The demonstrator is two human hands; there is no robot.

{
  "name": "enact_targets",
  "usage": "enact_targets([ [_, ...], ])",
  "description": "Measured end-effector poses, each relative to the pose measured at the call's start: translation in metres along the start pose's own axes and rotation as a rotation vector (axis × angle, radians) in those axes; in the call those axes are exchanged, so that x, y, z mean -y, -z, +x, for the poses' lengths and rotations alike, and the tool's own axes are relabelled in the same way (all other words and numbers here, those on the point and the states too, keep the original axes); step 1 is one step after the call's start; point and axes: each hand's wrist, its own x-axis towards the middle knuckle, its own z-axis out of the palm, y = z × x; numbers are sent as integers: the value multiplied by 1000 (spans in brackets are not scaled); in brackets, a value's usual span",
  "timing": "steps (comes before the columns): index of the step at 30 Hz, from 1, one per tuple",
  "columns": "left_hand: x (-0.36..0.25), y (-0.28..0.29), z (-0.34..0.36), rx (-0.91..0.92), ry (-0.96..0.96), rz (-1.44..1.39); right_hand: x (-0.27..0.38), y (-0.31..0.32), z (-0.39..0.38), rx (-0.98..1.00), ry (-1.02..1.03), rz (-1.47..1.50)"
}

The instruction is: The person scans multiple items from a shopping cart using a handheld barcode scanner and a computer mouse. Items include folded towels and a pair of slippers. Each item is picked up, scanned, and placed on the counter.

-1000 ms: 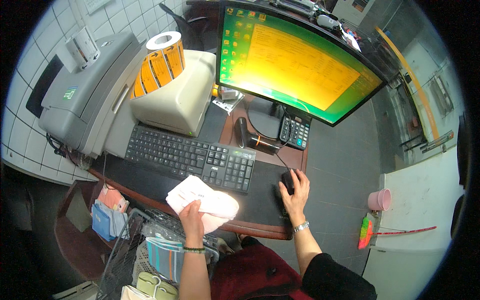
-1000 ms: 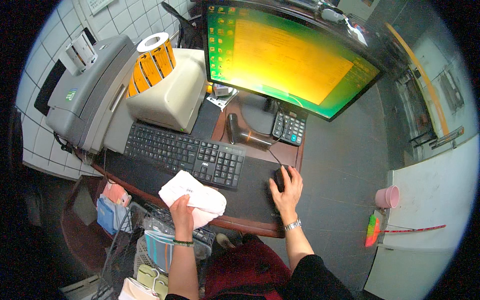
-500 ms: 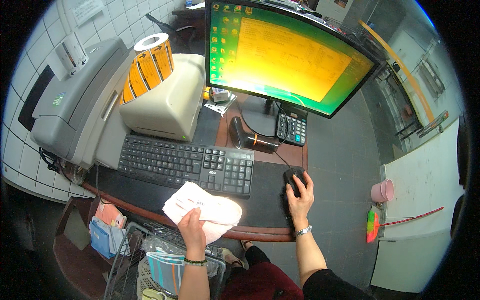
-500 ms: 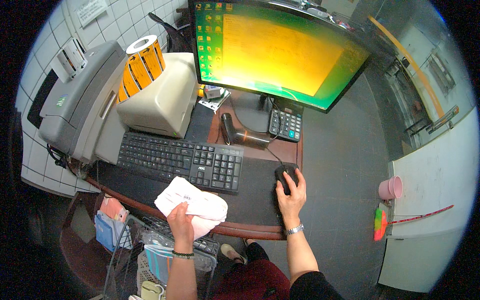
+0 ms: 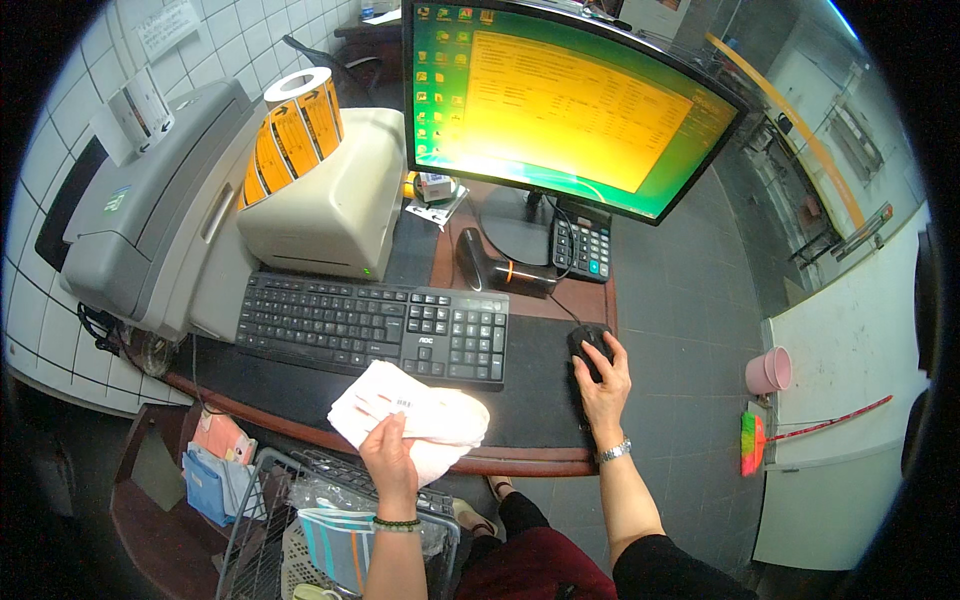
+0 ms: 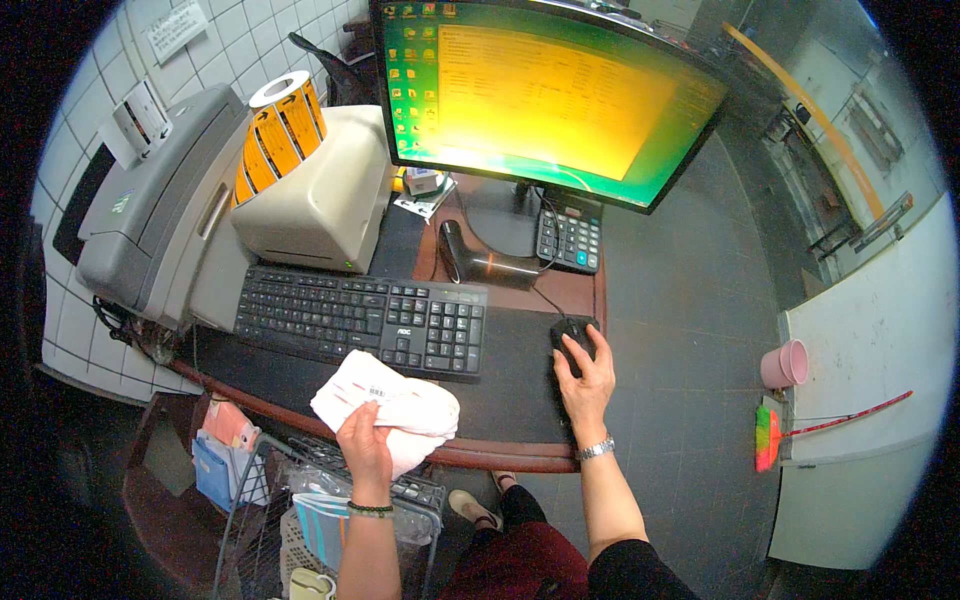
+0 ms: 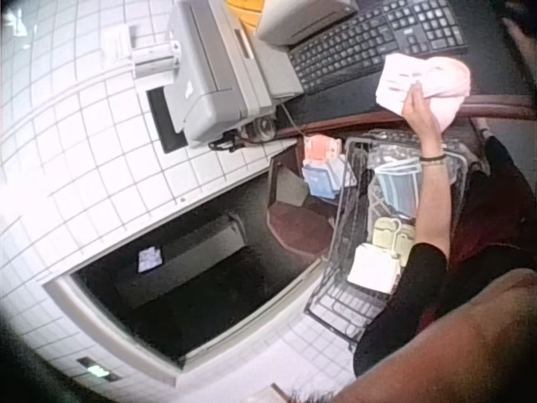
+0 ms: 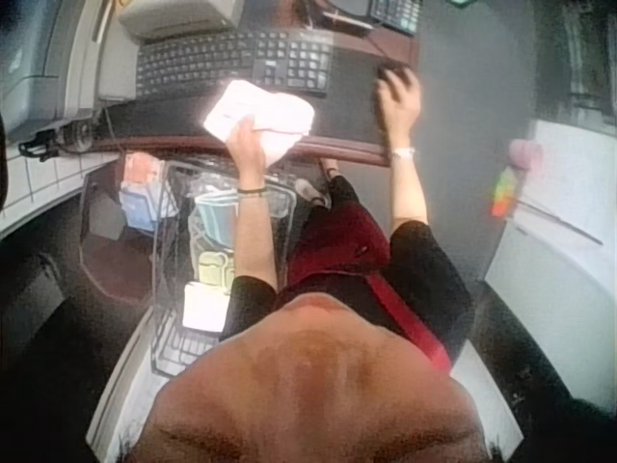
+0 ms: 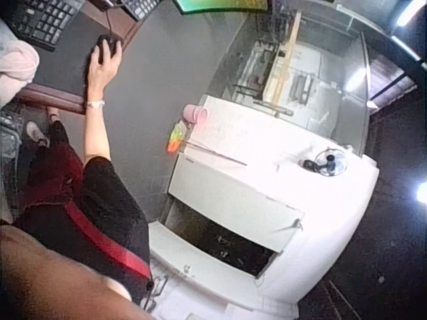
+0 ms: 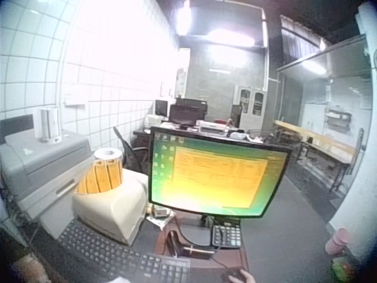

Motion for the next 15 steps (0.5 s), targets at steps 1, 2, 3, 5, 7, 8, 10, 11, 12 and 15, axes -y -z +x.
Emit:
enact_targets([
  [1, 0, 0, 0, 12, -10, -7, 0, 0, 0, 4, -14, 3],
  [2, 0, 1, 0, 10, -2, 6, 1, 0, 0, 11, 5, -5],
  [3, 0, 1, 1, 25, -5, 5, 1, 0, 0, 20, 11, -7],
  [5, 0, 2, 1, 40, -9, -8, 2, 0, 1, 33, 29, -11],
  [7, 1, 2, 1, 59, -22, -46, 3, -1, 1, 42, 49, -15],
  [8, 1, 2, 1, 44, -12, -34, 3, -1, 1, 42, 51, -18],
  [10, 1, 2, 1, 62, -23, -56, 4, -1, 1, 41, 54, -25],
  [11, 2, 2, 1, 49, -14, -48, 4, -1, 1, 40, 54, -28],
  [12, 2, 2, 1, 51, -14, -55, 4, -1, 1, 38, 53, -31],
  [15, 2, 2, 1, 56, -12, -54, 5, -2, 1, 26, 58, -48],
])
